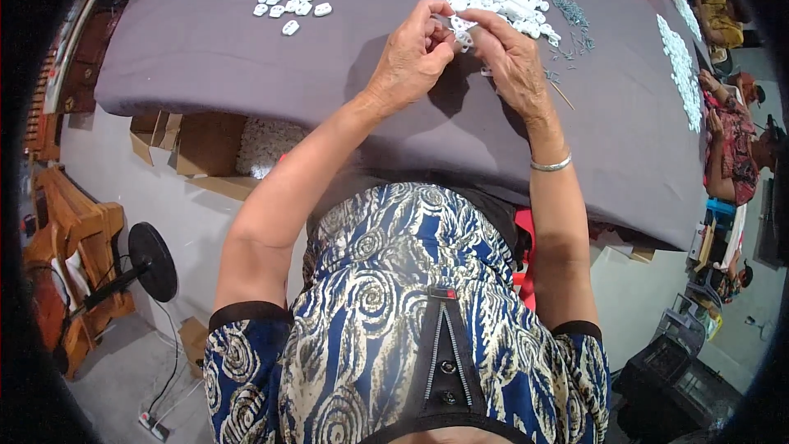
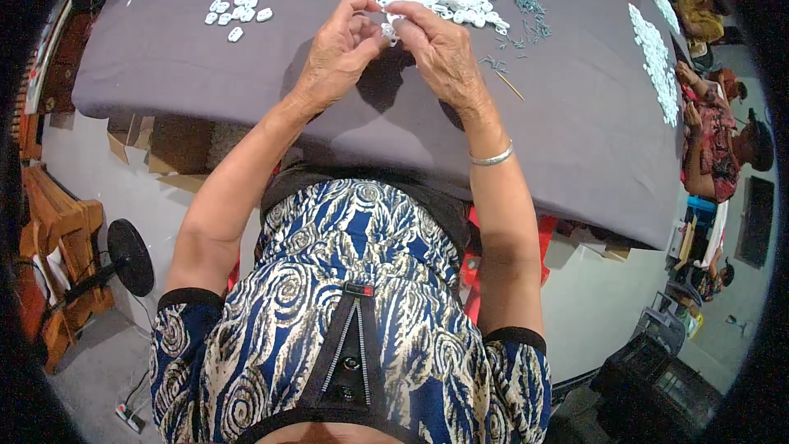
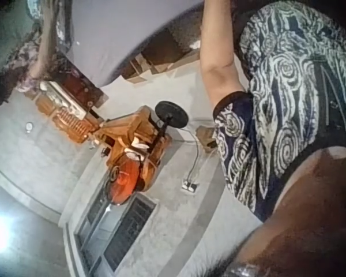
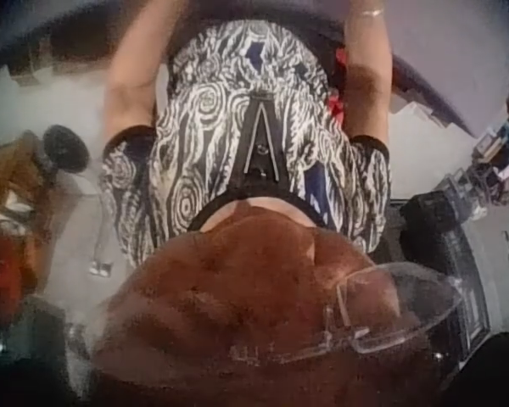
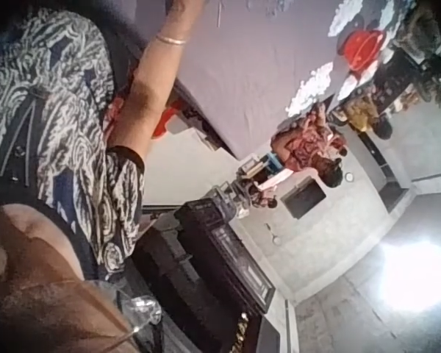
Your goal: The person sorts small white plastic components by hand at a workshop table.
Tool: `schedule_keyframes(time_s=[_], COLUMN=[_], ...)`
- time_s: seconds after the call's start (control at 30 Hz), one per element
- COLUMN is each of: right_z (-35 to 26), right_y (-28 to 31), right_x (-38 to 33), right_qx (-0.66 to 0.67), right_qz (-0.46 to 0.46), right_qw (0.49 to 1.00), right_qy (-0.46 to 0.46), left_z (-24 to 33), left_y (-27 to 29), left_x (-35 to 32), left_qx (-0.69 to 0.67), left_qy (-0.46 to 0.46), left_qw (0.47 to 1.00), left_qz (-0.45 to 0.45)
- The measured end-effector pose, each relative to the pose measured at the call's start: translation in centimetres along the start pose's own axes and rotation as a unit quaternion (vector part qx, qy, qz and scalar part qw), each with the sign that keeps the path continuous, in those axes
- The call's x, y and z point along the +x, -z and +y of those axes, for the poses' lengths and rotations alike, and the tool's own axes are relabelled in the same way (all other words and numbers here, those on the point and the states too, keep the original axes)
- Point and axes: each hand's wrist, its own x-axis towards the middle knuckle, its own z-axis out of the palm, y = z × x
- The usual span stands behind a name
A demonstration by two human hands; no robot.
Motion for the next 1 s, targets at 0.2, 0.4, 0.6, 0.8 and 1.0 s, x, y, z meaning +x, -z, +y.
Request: schedule_keyframes(time_s=[0.2, 0.4, 0.6, 0.8, 1.0], right_z=[-0.3, 0.2, 0.3, 0.7, 0.5], right_y=[0.4, 0.1, 0.3, 0.4, 0.1], right_x=[0.0, 0.2, 0.3, 0.2, 0.0], right_qx=[-0.054, -0.130, -0.166, -0.191, -0.180], right_qz=[0.020, 0.003, -0.013, -0.017, -0.015], right_qw=[0.992, 0.975, 0.967, 0.960, 0.962], right_qy=[0.114, 0.182, 0.194, 0.205, 0.203], left_z=[0.4, 0.2, 0.8, 0.3, 0.7], left_y=[0.2, 0.5, 0.5, 1.1, 1.3], left_x=[0.1, 0.3, 0.3, 0.5, 0.5], left_qx=[-0.043, -0.057, -0.049, -0.075, -0.092], left_qy=[-0.005, 0.026, 0.029, 0.031, 0.056], left_qw=[0.999, 0.998, 0.998, 0.994, 0.989], left_qz=[0.016, -0.022, -0.032, -0.076, -0.099])
